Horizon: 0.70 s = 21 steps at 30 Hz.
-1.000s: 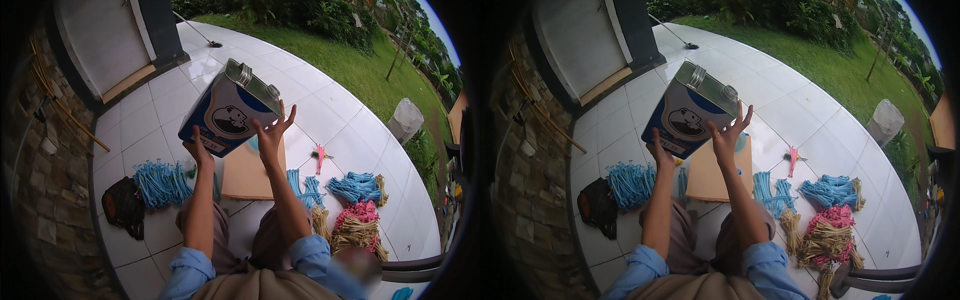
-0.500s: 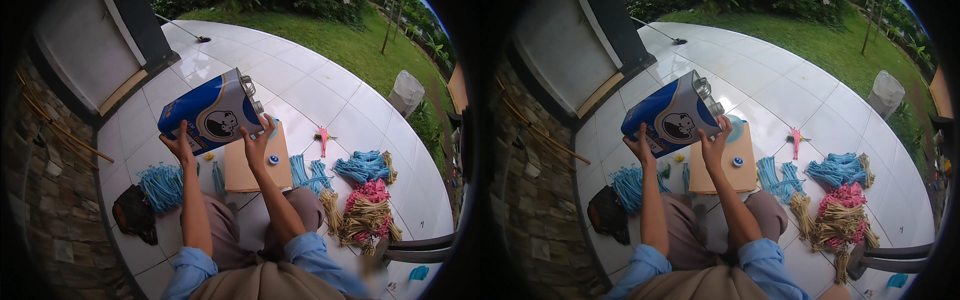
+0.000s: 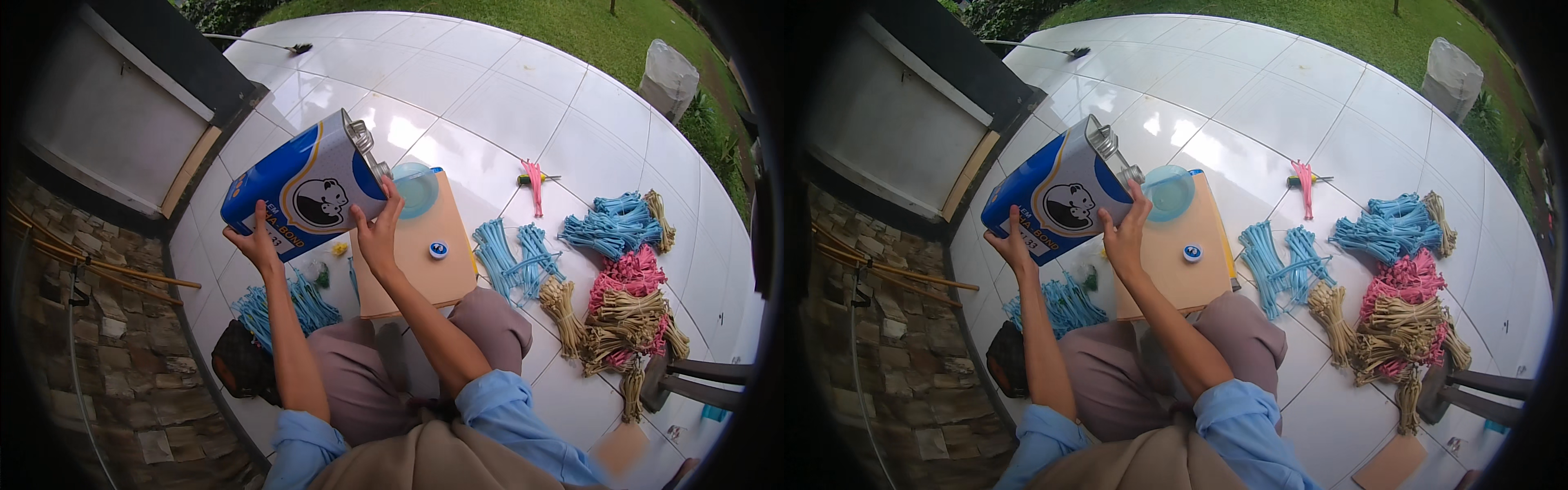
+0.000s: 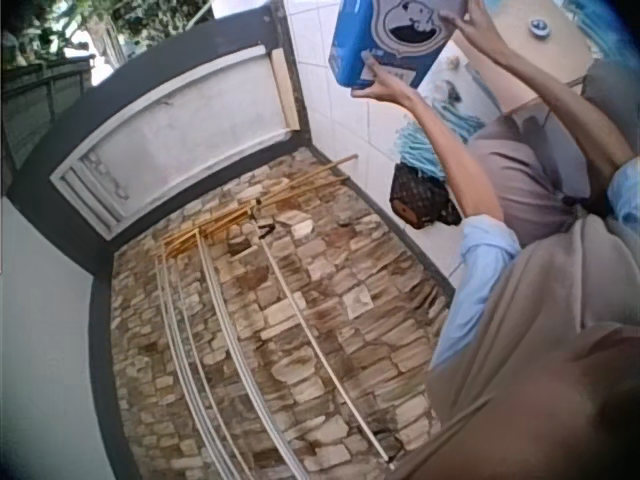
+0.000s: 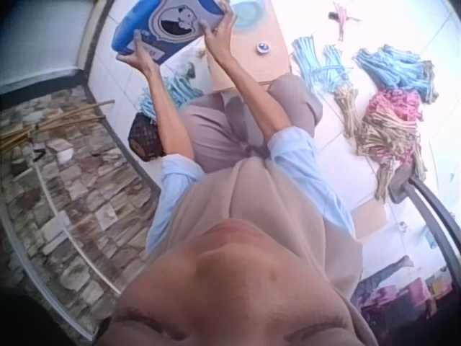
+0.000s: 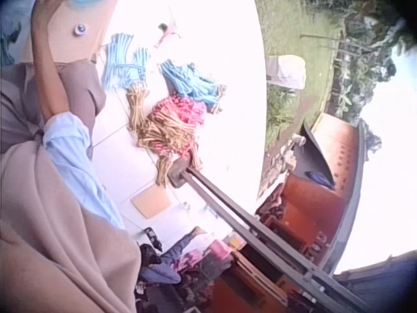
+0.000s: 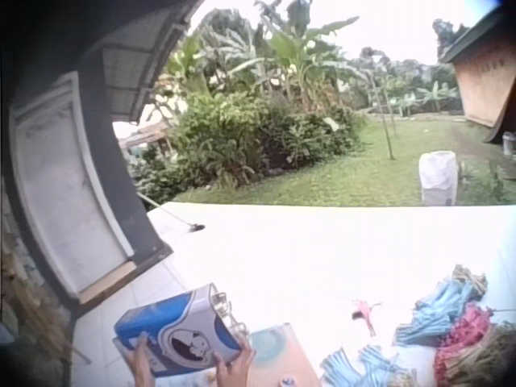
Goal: The person applies adhesive from a large metal container onto several blue shoe straps by hand, using their fingers to spread the liquid across the surface.
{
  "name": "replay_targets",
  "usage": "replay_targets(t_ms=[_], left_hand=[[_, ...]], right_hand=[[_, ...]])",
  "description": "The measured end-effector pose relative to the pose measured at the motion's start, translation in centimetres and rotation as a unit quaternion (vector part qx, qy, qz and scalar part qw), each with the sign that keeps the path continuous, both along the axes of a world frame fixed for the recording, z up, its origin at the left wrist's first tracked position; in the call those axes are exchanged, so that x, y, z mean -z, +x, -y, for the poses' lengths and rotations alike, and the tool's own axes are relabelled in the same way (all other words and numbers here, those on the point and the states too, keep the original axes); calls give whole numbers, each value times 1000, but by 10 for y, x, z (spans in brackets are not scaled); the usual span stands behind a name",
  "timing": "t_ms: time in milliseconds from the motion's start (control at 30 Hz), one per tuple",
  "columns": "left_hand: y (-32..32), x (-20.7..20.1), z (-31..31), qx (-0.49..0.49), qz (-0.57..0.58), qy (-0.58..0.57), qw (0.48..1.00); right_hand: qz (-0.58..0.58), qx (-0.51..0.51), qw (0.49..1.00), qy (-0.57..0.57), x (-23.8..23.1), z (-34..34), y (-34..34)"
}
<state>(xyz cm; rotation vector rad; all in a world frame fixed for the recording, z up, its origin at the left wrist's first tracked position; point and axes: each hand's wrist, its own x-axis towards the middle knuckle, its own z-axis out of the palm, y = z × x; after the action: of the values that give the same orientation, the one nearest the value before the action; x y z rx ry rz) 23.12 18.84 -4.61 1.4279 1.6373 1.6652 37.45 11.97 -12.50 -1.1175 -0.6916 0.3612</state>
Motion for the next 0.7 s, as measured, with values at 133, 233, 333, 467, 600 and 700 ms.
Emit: replay_targets(t_ms=[133,233,333,467,600,700], left_hand=[[3,-7,-8,13,-29,-1,999],[6,-10,-13,10,-62,3,998],[7,-12,-16,7,-71,5,997],[2,-17,-27,5,-125,-9,992],[18,-18,-26,-2,-176,-1,984],[24,-14,-25,-5,-173,-1,985]], right_hand=[[-37,3,999,-2,0,1,-5],[-43,4,999,-3,-3,1,-3],[-49,5,999,-8,-4,2,-5],[-47,11,998,-30,-1,2,-17],[-49,29,997,-48,10,-3,-16],[-25,36,998,-50,18,-4,-7]])
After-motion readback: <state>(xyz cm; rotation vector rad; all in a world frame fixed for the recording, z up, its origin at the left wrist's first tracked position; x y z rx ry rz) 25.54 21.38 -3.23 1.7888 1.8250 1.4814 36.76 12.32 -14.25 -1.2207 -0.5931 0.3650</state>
